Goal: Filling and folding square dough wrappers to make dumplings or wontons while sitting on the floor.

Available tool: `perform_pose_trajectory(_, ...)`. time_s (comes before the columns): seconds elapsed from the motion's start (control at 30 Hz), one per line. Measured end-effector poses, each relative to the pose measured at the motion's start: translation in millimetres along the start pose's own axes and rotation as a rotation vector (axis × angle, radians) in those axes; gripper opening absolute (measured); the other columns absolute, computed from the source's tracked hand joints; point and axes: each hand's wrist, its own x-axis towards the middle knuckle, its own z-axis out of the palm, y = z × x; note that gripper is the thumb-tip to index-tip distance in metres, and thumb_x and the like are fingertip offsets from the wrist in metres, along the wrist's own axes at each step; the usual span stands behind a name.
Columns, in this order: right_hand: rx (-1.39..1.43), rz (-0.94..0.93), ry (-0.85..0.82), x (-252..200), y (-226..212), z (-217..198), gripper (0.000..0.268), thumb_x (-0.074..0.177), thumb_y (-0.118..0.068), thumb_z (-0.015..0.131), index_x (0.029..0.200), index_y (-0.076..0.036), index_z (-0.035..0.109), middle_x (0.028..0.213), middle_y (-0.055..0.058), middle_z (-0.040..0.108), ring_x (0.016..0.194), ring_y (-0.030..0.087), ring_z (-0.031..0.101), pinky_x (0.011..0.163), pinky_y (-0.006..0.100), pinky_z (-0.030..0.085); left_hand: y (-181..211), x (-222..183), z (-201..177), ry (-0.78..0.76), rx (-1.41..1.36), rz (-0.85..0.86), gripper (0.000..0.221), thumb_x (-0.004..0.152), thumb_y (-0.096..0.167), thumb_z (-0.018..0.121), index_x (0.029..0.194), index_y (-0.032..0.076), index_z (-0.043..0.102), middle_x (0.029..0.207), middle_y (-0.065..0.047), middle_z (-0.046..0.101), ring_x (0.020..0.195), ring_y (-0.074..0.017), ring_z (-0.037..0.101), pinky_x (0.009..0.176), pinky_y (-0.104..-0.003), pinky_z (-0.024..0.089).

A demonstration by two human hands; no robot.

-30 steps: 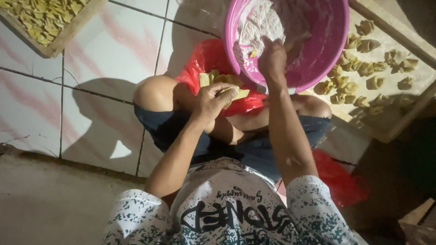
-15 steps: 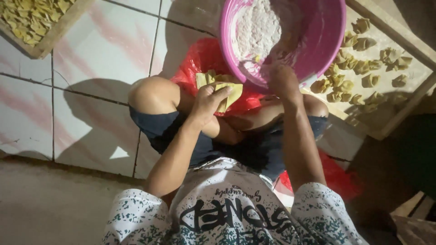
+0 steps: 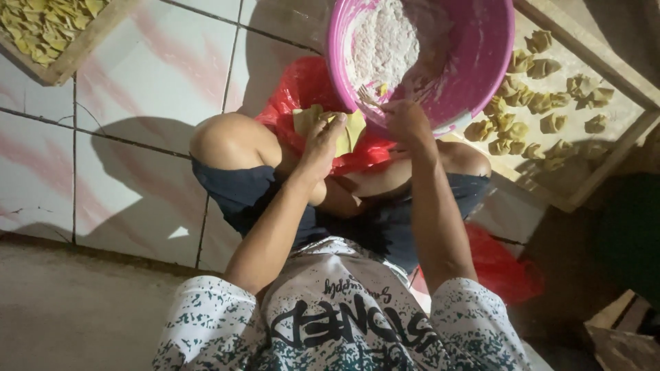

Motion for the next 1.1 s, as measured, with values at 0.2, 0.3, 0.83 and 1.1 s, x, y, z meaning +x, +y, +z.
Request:
perform_pose_trajectory(0.2, 0.203, -0.059, 0.025, -14.4, -30.0, -13.2, 0.037, 0.091, -0.017, 0.055, 0.121, -0.015, 0.077, 0.112, 0.019, 0.075, 0.111, 0.045, 0.067, 0.091, 0.056, 0.054, 19.2, -16.2, 1.5, -0.012, 0.003, -0.009, 0.045, 0.093, 0.038, 0.073, 0.121, 0.004, 0.064, 0.106, -0.01, 0.058, 0.104, -0.0192, 0.059, 0.095, -0.038, 0.05)
perform_pose_trajectory(0.3, 0.432, -0.144, -0.013, -39.8, -41.6, -51.0, 0.041, 0.091, -0.012, 0.058, 0.13, -0.008, 0.072, 0.101, 0.019, 0.072, 0.097, 0.031, 0.065, 0.087, 0.05, 0.052, -15.0, 5.2, 4.0, -0.035, -0.359, -0.169, 0.039, 0.087, 0.029, 0.081, 0.113, 0.006, 0.064, 0.095, -0.006, 0.07, 0.087, -0.0192, 0.072, 0.086, -0.04, 0.061)
perform_pose_trajectory(0.83, 0.507, -0.46, 0.597, -112.0, -13.5, 23.1, 0.034, 0.091, 0.008, 0.073, 0.12, -0.009, 0.081, 0.08, 0.008, 0.063, 0.075, 0.017, 0.061, 0.073, 0.026, 0.049, -3.1, 27.7, 17.0, -0.047, -0.74, -0.276, 0.043, 0.101, 0.029, 0.064, 0.13, -0.002, 0.063, 0.131, -0.029, 0.064, 0.117, -0.0413, 0.066, 0.106, -0.056, 0.053)
perform_pose_trajectory(1.1, 0.421, -0.422, 0.52, -136.4, -32.1, -12.9, 0.032, 0.099, 0.003, 0.062, 0.128, -0.003, 0.075, 0.088, 0.02, 0.071, 0.088, 0.038, 0.069, 0.082, 0.045, 0.054, 25.4, 17.7, 0.4, 0.074, -0.818, -0.201, 0.051, 0.099, 0.038, 0.066, 0.132, 0.0, 0.061, 0.136, -0.027, 0.061, 0.123, -0.0375, 0.063, 0.109, -0.054, 0.051)
